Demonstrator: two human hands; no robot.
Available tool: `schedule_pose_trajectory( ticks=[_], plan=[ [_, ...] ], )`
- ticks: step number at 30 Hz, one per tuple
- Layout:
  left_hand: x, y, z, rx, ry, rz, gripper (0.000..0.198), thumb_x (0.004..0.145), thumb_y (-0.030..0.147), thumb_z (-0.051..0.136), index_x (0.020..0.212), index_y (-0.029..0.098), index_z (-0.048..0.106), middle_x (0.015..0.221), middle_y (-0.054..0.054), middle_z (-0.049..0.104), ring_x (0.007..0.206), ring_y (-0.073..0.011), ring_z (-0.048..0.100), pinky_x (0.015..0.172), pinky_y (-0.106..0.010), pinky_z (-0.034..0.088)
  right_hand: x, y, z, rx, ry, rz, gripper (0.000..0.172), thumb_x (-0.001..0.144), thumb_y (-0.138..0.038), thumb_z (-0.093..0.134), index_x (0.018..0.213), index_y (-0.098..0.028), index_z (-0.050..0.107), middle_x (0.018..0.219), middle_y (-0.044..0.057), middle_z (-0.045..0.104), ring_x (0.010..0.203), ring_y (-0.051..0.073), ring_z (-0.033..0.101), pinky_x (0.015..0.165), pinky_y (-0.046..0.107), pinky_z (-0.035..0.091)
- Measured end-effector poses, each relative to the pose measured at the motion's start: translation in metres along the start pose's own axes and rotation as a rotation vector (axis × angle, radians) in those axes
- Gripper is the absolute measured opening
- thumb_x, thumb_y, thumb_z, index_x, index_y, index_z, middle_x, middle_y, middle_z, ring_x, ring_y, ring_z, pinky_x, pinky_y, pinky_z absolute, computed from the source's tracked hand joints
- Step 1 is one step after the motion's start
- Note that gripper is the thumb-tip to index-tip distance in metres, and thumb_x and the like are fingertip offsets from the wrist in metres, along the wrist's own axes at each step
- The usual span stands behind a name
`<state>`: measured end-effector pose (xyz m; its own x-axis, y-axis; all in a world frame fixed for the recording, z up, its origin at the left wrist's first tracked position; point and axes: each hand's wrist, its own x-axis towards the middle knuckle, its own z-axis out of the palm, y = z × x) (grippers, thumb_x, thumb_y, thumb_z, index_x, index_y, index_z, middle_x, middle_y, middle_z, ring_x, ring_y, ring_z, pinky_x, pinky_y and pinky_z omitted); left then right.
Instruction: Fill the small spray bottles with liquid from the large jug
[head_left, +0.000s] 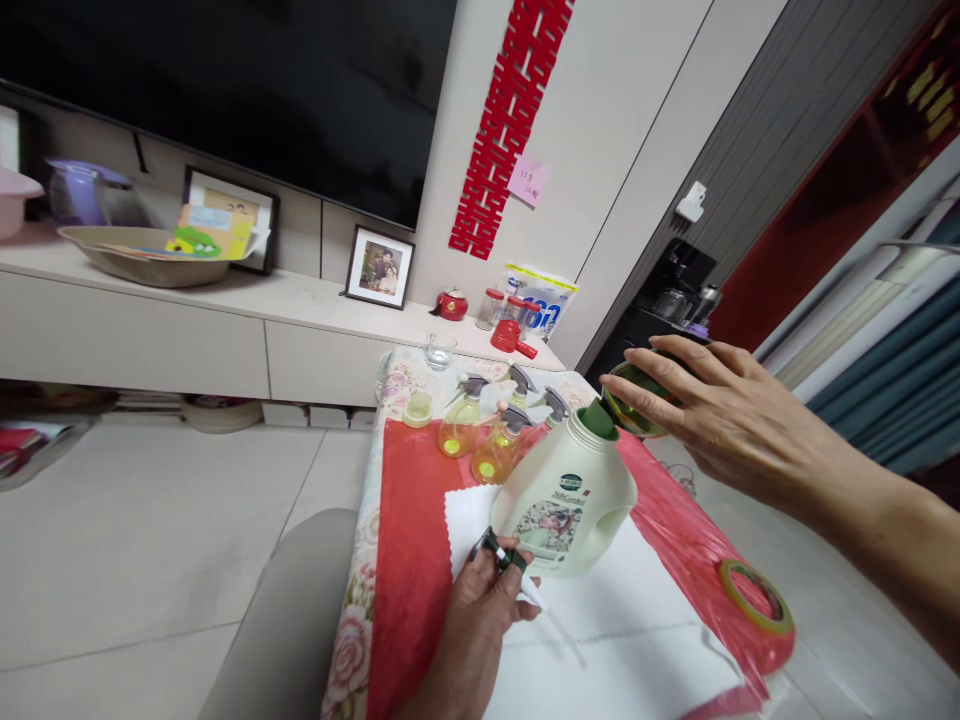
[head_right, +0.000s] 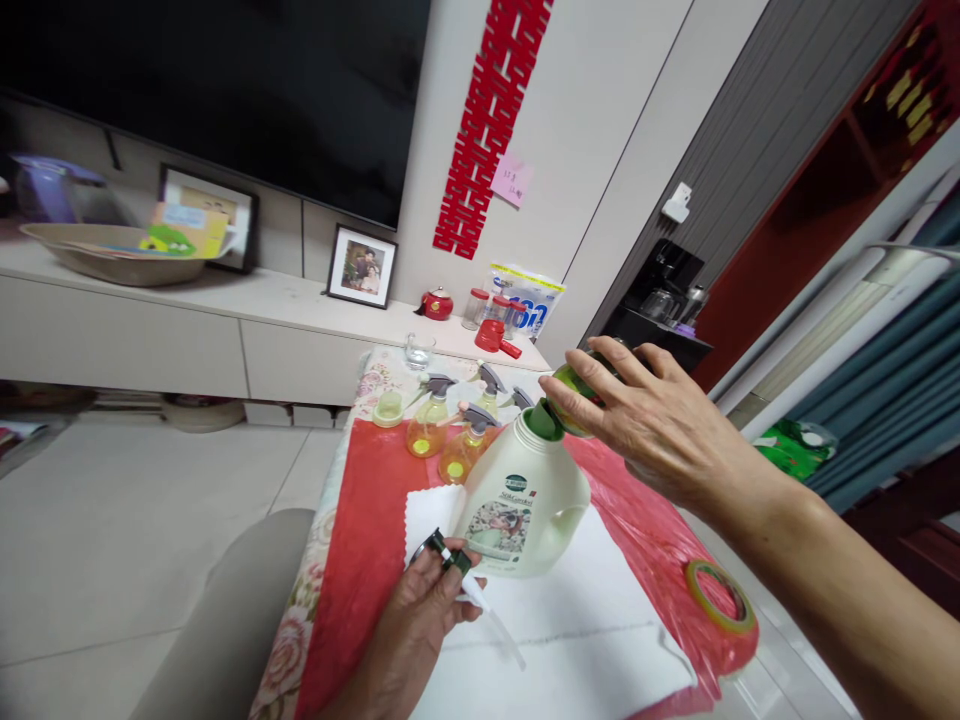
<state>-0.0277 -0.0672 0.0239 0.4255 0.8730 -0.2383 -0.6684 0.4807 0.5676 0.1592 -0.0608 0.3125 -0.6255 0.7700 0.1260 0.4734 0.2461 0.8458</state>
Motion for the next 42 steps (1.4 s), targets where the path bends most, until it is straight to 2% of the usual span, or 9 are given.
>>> schedule_pose_trajectory(
  ticks=[4, 8, 12, 16, 21, 25, 29, 37, 42],
  plan=[
    [-0.001, 0.002, 0.002, 0.011, 0.029, -0.004, 0.063, 0.055, 0.050, 0.095, 0.101, 0.020, 0.065, 0.102, -0.008, 0.068, 0.083, -0.0192, 0.062, 0.064, -0.029, 0.055, -0.002, -0.002, 0.003, -0.008, -0.029, 0.028, 0.063, 0.088, -0.005, 0.048, 0.147, -0.027, 0.045, 0.146, 0.012, 0.053, 0.132, 0.036, 0.048, 0.086, 0.046, 0.047],
    [-0.001, 0.002, 0.002, 0.019, 0.040, 0.004, 0.061, 0.054, 0.050, 0.095, 0.098, 0.019, 0.067, 0.100, -0.008, 0.068, 0.080, -0.0185, 0.061, 0.063, -0.029, 0.054, -0.010, -0.009, 0.011, 0.081, -0.023, 0.153, 0.065, 0.085, -0.007, 0.054, 0.146, -0.025, 0.047, 0.143, 0.013, 0.055, 0.128, 0.036, 0.050, 0.089, 0.047, 0.047],
    [0.000, 0.002, -0.001, 0.010, 0.042, 0.037, 0.056, 0.059, 0.047, 0.093, 0.102, 0.020, 0.068, 0.105, -0.009, 0.069, 0.085, -0.0196, 0.063, 0.065, -0.029, 0.054, -0.027, -0.014, 0.020, 0.326, -0.004, 0.345, 0.068, 0.086, -0.021, 0.060, 0.151, -0.024, 0.041, 0.142, 0.014, 0.055, 0.120, 0.035, 0.054, 0.090, 0.049, 0.050],
    [-0.003, 0.013, -0.002, -0.045, 0.061, 0.058, 0.053, 0.064, 0.041, 0.092, 0.104, 0.021, 0.065, 0.107, -0.007, 0.071, 0.081, -0.0170, 0.066, 0.068, -0.028, 0.055, -0.053, -0.028, 0.019, 0.638, 0.055, 0.515, 0.078, 0.087, -0.035, 0.067, 0.155, -0.028, 0.032, 0.144, 0.012, 0.053, 0.126, 0.033, 0.055, 0.100, 0.050, 0.051],
    [-0.008, 0.045, -0.003, -0.105, 0.029, 0.141, 0.050, 0.066, 0.035, 0.091, 0.104, 0.021, 0.063, 0.104, -0.003, 0.071, 0.080, -0.0147, 0.068, 0.076, -0.030, 0.057, -0.093, -0.083, 0.012, 0.807, 0.030, 0.645, 0.080, 0.089, -0.043, 0.066, 0.158, -0.032, 0.028, 0.151, 0.011, 0.049, 0.131, 0.039, 0.053, 0.101, 0.057, 0.052],
    [-0.010, 0.068, -0.005, -0.125, 0.040, 0.227, 0.043, 0.072, 0.033, 0.088, 0.103, 0.021, 0.062, 0.106, -0.003, 0.072, 0.090, -0.0161, 0.070, 0.085, -0.033, 0.057, -0.115, -0.149, 0.018, 0.905, -0.029, 0.608, 0.081, 0.087, -0.031, 0.066, 0.158, -0.033, 0.026, 0.144, 0.011, 0.054, 0.128, 0.038, 0.054, 0.099, 0.059, 0.052],
    [-0.016, 0.075, -0.001, -0.105, 0.031, 0.259, 0.039, 0.076, 0.030, 0.086, 0.105, 0.021, 0.062, 0.105, -0.003, 0.072, 0.091, -0.0163, 0.070, 0.088, -0.034, 0.056, -0.119, -0.200, 0.026, 0.955, -0.082, 0.617, 0.087, 0.082, -0.018, 0.062, 0.158, -0.034, 0.023, 0.144, 0.012, 0.049, 0.131, 0.037, 0.051, 0.102, 0.059, 0.051],
    [-0.025, 0.059, 0.010, -0.019, -0.022, 0.258, 0.043, 0.072, 0.034, 0.088, 0.104, 0.020, 0.063, 0.108, -0.004, 0.069, 0.087, -0.0153, 0.068, 0.082, -0.031, 0.058, -0.108, -0.226, 0.025, 1.079, -0.051, 0.640, 0.088, 0.082, -0.016, 0.059, 0.159, -0.032, 0.019, 0.149, 0.012, 0.042, 0.137, 0.037, 0.041, 0.107, 0.061, 0.045],
    [-0.023, 0.068, 0.010, -0.017, 0.017, 0.329, 0.042, 0.070, 0.033, 0.089, 0.101, 0.021, 0.064, 0.106, -0.002, 0.067, 0.089, -0.0136, 0.066, 0.082, -0.029, 0.059, -0.112, -0.235, 0.033, 1.087, -0.022, 0.694, 0.088, 0.081, -0.020, 0.062, 0.159, -0.032, 0.023, 0.148, 0.010, 0.044, 0.134, 0.033, 0.043, 0.109, 0.056, 0.043]
  ],
)
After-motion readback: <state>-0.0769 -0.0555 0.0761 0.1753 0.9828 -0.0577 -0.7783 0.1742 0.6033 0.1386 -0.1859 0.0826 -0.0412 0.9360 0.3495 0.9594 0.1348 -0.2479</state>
